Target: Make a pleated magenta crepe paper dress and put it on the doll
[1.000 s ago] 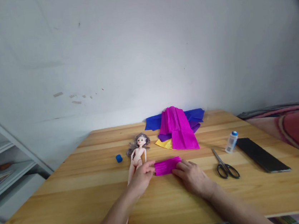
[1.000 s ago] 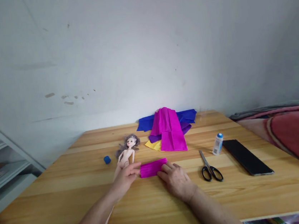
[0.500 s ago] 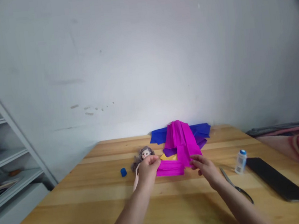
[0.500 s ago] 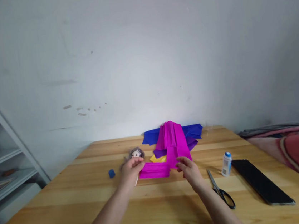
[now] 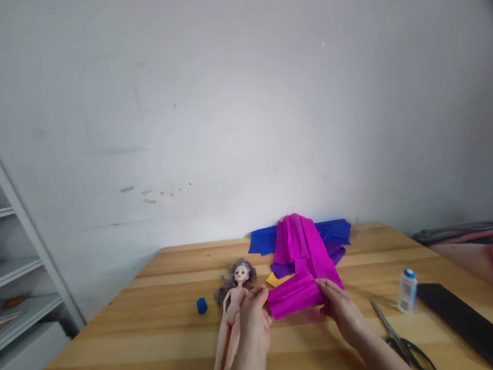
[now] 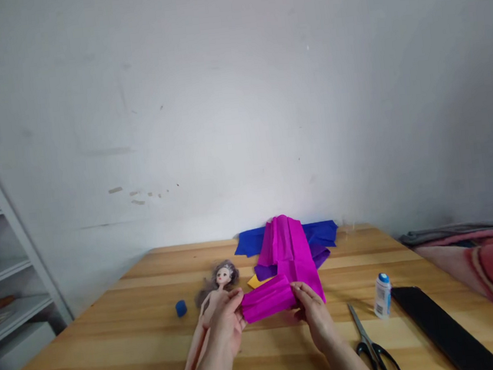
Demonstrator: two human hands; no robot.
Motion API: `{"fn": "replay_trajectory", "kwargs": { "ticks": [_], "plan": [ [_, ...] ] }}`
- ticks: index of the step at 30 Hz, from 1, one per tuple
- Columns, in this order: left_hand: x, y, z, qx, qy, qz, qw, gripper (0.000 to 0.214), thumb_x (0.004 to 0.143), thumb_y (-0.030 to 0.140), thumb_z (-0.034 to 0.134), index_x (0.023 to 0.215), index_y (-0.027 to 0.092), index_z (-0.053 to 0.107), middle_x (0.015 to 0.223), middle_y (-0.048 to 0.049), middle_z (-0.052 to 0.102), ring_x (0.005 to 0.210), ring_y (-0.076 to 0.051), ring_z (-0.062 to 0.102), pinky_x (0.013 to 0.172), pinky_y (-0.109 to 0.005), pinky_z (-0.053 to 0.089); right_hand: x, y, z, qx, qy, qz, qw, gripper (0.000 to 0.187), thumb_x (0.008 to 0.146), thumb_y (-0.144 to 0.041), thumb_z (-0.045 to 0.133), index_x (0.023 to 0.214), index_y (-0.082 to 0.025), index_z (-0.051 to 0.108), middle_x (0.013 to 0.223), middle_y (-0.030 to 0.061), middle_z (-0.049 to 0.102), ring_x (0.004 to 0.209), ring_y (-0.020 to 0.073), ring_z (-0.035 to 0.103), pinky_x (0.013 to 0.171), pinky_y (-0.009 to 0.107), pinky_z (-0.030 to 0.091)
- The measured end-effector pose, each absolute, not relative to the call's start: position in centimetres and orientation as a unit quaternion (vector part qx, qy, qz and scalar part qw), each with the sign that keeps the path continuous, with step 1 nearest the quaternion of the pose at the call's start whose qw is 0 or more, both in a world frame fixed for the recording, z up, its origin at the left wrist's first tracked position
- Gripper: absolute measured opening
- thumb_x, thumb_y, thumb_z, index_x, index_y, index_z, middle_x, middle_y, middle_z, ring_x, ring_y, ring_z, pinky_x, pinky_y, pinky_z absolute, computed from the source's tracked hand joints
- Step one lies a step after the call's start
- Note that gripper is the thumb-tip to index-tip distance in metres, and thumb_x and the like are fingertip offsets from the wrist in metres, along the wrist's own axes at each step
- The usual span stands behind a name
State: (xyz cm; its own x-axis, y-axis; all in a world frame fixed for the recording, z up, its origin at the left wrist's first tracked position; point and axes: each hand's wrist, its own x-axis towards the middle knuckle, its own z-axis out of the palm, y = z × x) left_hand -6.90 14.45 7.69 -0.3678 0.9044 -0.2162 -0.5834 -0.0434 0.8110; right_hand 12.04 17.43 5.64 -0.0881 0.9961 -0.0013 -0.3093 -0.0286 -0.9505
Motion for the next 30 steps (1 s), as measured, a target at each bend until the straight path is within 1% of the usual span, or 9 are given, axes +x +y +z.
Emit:
{"fn": "replay_trajectory", "kwargs": {
  "ticks": [4,8,10,16,19,22,26,28,30],
  "plan": [
    [-6.8,14.5,6.2,0.178,0.442,0.701,0.531,0.053,0.043,0.032,0.083,0.084,0.021,0.051,0.06,0.0029,0.064,0.054,-0.017,0.064,0.045,-0.021,0.04,12.0,17.1,6.0,-0.413,-0.445,0.573,0.551,0.024,0.068,-0.047,0.065,0.073,-0.023,0.064,0.065,-0.002,0.052,0.056,0.0132,0.046,0.048,0.023,0.039],
    [-6.8,14.4,5.5,0.179,0.442,0.702,0.529,0.056,0.043,0.035,0.084,0.085,0.021,0.05,0.063,0.0027,0.065,0.051,-0.016,0.063,0.046,-0.022,0.041,12.0,17.3,5.4,-0.394,-0.436,0.586,0.558,0.022,0.069,-0.043,0.066,0.069,-0.023,0.059,0.063,-0.003,0.047,0.057,0.0127,0.046,0.05,0.022,0.04],
    [-6.8,14.3,5.5,0.179,0.439,0.704,0.529,0.057,0.041,0.037,0.085,0.084,0.021,0.05,0.061,0.0032,0.064,0.05,-0.015,0.062,0.045,-0.021,0.04,12.1,17.3,5.0,-0.391,-0.434,0.59,0.558,0.02,0.069,-0.041,0.065,0.068,-0.022,0.058,0.065,-0.0025,0.049,0.06,0.0132,0.047,0.052,0.022,0.041],
    [-6.9,14.4,5.5,0.174,0.425,0.71,0.534,0.057,0.04,0.038,0.085,0.082,0.021,0.051,0.058,0.0056,0.062,0.048,-0.013,0.06,0.044,-0.019,0.037,12.4,17.1,4.8,-0.389,-0.47,0.583,0.537,0.015,0.074,-0.037,0.06,0.076,-0.022,0.063,0.081,0.0008,0.057,0.073,0.0161,0.052,0.058,0.023,0.043],
    [-7.0,14.4,5.4,0.169,0.424,0.708,0.539,0.056,0.038,0.036,0.085,0.081,0.021,0.051,0.058,0.0048,0.062,0.05,-0.014,0.061,0.044,-0.02,0.038,12.5,16.9,5.2,-0.393,-0.48,0.577,0.53,0.015,0.073,-0.037,0.061,0.076,-0.023,0.066,0.08,0.0006,0.059,0.074,0.0169,0.052,0.061,0.024,0.043],
    [-7.0,14.4,5.4,0.168,0.423,0.705,0.544,0.052,0.04,0.034,0.085,0.079,0.021,0.053,0.059,0.0043,0.062,0.052,-0.015,0.062,0.046,-0.02,0.039,12.5,16.8,5.7,-0.377,-0.503,0.577,0.522,0.014,0.067,-0.034,0.067,0.076,-0.023,0.069,0.076,0.0002,0.064,0.073,0.0179,0.054,0.067,0.027,0.043],
    [-6.8,14.3,5.6,0.171,0.421,0.698,0.553,0.047,0.043,0.032,0.084,0.077,0.02,0.054,0.059,0.0038,0.062,0.054,-0.015,0.063,0.048,-0.021,0.041,12.4,16.8,5.8,-0.346,-0.527,0.566,0.531,0.021,0.061,-0.034,0.074,0.08,-0.024,0.072,0.1,0.0025,0.068,0.092,0.0239,0.057,0.081,0.031,0.043],
    [-6.6,14.1,5.8,0.174,0.418,0.695,0.559,0.045,0.045,0.032,0.084,0.077,0.02,0.054,0.06,0.0031,0.062,0.055,-0.016,0.063,0.048,-0.021,0.042,12.5,17.0,5.5,-0.356,-0.526,0.555,0.538,0.02,0.061,-0.037,0.075,0.075,-0.023,0.072,0.11,0.0038,0.066,0.1,0.0265,0.055,0.084,0.033,0.043],
    [-6.5,13.9,6.1,0.179,0.413,0.692,0.564,0.044,0.047,0.033,0.083,0.078,0.02,0.054,0.062,0.0018,0.063,0.058,-0.016,0.064,0.049,-0.021,0.042,12.5,17.2,5.0,-0.364,-0.518,0.548,0.547,0.019,0.061,-0.039,0.076,0.07,-0.023,0.072,0.112,0.0044,0.066,0.104,0.0275,0.055,0.087,0.034,0.042]
  ]
}}
